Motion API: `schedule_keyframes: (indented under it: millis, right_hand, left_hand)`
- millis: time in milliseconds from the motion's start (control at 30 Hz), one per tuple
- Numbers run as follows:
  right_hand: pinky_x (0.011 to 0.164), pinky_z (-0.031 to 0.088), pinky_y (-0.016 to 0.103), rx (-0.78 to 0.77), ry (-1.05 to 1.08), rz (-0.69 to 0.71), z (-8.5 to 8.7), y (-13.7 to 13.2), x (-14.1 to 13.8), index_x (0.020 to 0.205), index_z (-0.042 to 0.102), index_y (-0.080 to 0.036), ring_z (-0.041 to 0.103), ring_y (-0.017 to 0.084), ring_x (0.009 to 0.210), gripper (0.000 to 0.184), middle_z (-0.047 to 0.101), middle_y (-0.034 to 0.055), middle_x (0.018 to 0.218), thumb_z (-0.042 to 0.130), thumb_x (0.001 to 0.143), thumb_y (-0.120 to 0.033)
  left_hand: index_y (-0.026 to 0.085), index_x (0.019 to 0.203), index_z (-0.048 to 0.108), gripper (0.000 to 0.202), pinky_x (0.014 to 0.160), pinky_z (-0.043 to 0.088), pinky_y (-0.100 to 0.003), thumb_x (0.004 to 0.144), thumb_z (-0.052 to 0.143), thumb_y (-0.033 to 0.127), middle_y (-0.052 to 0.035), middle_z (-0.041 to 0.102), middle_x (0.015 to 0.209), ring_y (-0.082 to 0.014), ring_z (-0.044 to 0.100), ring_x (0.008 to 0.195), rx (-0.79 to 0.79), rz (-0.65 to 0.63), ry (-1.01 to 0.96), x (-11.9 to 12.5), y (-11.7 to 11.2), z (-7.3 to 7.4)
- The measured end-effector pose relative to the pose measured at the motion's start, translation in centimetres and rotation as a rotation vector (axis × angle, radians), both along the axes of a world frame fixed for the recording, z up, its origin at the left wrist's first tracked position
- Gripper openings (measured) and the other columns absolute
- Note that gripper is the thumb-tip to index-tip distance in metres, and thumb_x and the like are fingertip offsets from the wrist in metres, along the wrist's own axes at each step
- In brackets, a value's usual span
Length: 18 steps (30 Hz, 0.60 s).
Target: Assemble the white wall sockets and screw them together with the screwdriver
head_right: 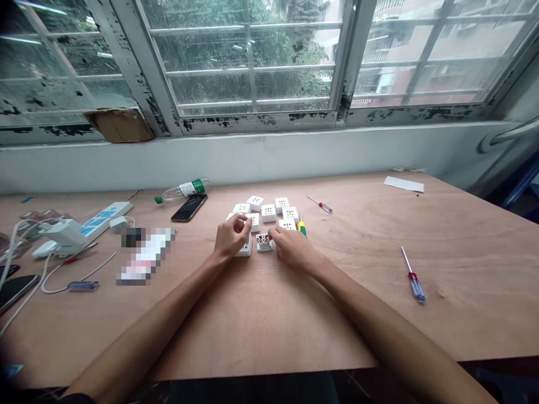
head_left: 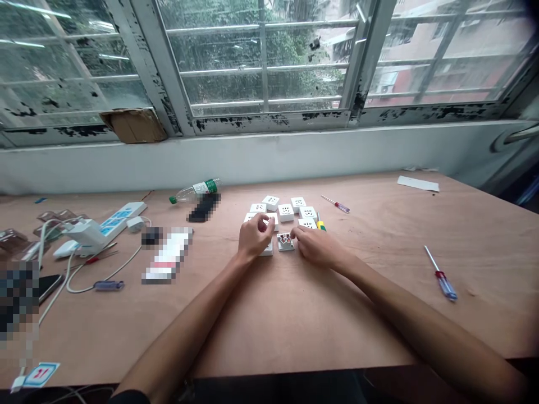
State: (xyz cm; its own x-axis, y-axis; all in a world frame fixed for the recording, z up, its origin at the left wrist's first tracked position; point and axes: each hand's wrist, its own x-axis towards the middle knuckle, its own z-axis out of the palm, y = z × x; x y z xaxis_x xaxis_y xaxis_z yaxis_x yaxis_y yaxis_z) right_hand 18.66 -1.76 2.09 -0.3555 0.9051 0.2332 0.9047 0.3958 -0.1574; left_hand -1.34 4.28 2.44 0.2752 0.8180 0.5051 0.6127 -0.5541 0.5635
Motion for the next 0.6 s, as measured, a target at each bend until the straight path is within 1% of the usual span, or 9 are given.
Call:
schedule_keyframes:
  millis: [67,133,200,267,367,467,533,600]
  right_hand:
    - [0.058,0.028,0.03,0.05,-0.041,-0.046,-0.2,0.2,-0.3,0.1,0.057,-0.017,0.059,0.018,0.072,0.023,0.068,0.0097,0.096,0.037,0.089,-0.01]
    - [0.058,0.029,0.031,0.075,-0.061,-0.074,-0.3,0.4,-0.6,0.102,0.059,-0.016,0.061,0.019,0.074,0.025,0.069,0.0114,0.098,0.037,0.09,-0.012]
    - [0.059,0.03,0.032,0.076,-0.068,-0.092,-0.5,0.7,-0.9,0.102,0.061,-0.016,0.063,0.02,0.076,0.027,0.069,0.0121,0.099,0.037,0.09,-0.011]
    - [0.059,0.032,0.032,0.067,-0.07,-0.105,-0.9,1.0,-1.1,0.104,0.062,-0.015,0.064,0.021,0.075,0.029,0.07,0.0125,0.1,0.037,0.091,-0.011]
    - [0.06,0.034,0.033,0.066,-0.053,-0.131,-1.3,1.3,-1.1,0.112,0.061,-0.015,0.066,0.022,0.075,0.033,0.071,0.0141,0.101,0.035,0.093,-0.012]
    - [0.059,0.035,0.032,0.068,-0.039,-0.147,-1.4,1.2,-1.2,0.119,0.059,-0.014,0.067,0.023,0.078,0.036,0.072,0.0148,0.101,0.034,0.093,-0.013]
    - [0.058,0.035,0.032,0.078,-0.037,-0.147,-1.4,1.1,-1.3,0.12,0.059,-0.014,0.067,0.023,0.077,0.037,0.072,0.0147,0.104,0.034,0.093,-0.014]
    - [0.057,0.034,0.032,0.1,-0.023,-0.144,-1.4,1.0,-1.4,0.12,0.059,-0.015,0.067,0.022,0.076,0.037,0.07,0.0143,0.109,0.033,0.093,-0.015]
  left_hand:
    - [0.017,0.103,0.062,0.038,0.067,0.05,-0.031,0.089,0.056,0.052,-0.005,0.067,0.08,-0.0189,0.063,0.071,0.086,-0.095,0.143,-0.6,-0.7,0.4]
    - [0.018,0.107,0.062,0.04,0.076,0.051,-0.035,0.085,0.06,0.052,-0.0093,0.068,0.095,-0.023,0.064,0.086,0.176,-0.181,0.311,-1.2,-1.5,0.9]
    - [0.019,0.111,0.061,0.042,0.081,0.051,-0.037,0.084,0.061,0.05,-0.011,0.067,0.104,-0.0254,0.063,0.094,0.211,-0.217,0.408,-1.6,-2.1,1.1]
    - [0.02,0.114,0.06,0.041,0.082,0.052,-0.038,0.085,0.059,0.048,-0.011,0.067,0.105,-0.0257,0.063,0.095,0.2,-0.214,0.452,-1.8,-2.3,1.0]
    - [0.02,0.115,0.059,0.035,0.077,0.053,-0.036,0.087,0.055,0.04,-0.0102,0.068,0.102,-0.0243,0.064,0.091,0.158,-0.166,0.443,-1.7,-2.2,0.4]
    - [0.02,0.111,0.06,0.027,0.074,0.053,-0.034,0.089,0.051,0.032,-0.0087,0.069,0.097,-0.0221,0.065,0.084,0.144,-0.083,0.374,-1.4,-1.8,-0.1]
    - [0.019,0.111,0.059,0.025,0.077,0.053,-0.034,0.091,0.048,0.029,-0.0081,0.069,0.099,-0.0219,0.065,0.087,0.155,-0.028,0.293,-1.0,-1.5,-0.2]
    - [0.02,0.112,0.059,0.024,0.082,0.052,-0.034,0.093,0.045,0.027,-0.0081,0.068,0.106,-0.0217,0.064,0.094,0.157,0.003,0.194,-0.4,-1.3,0.0]
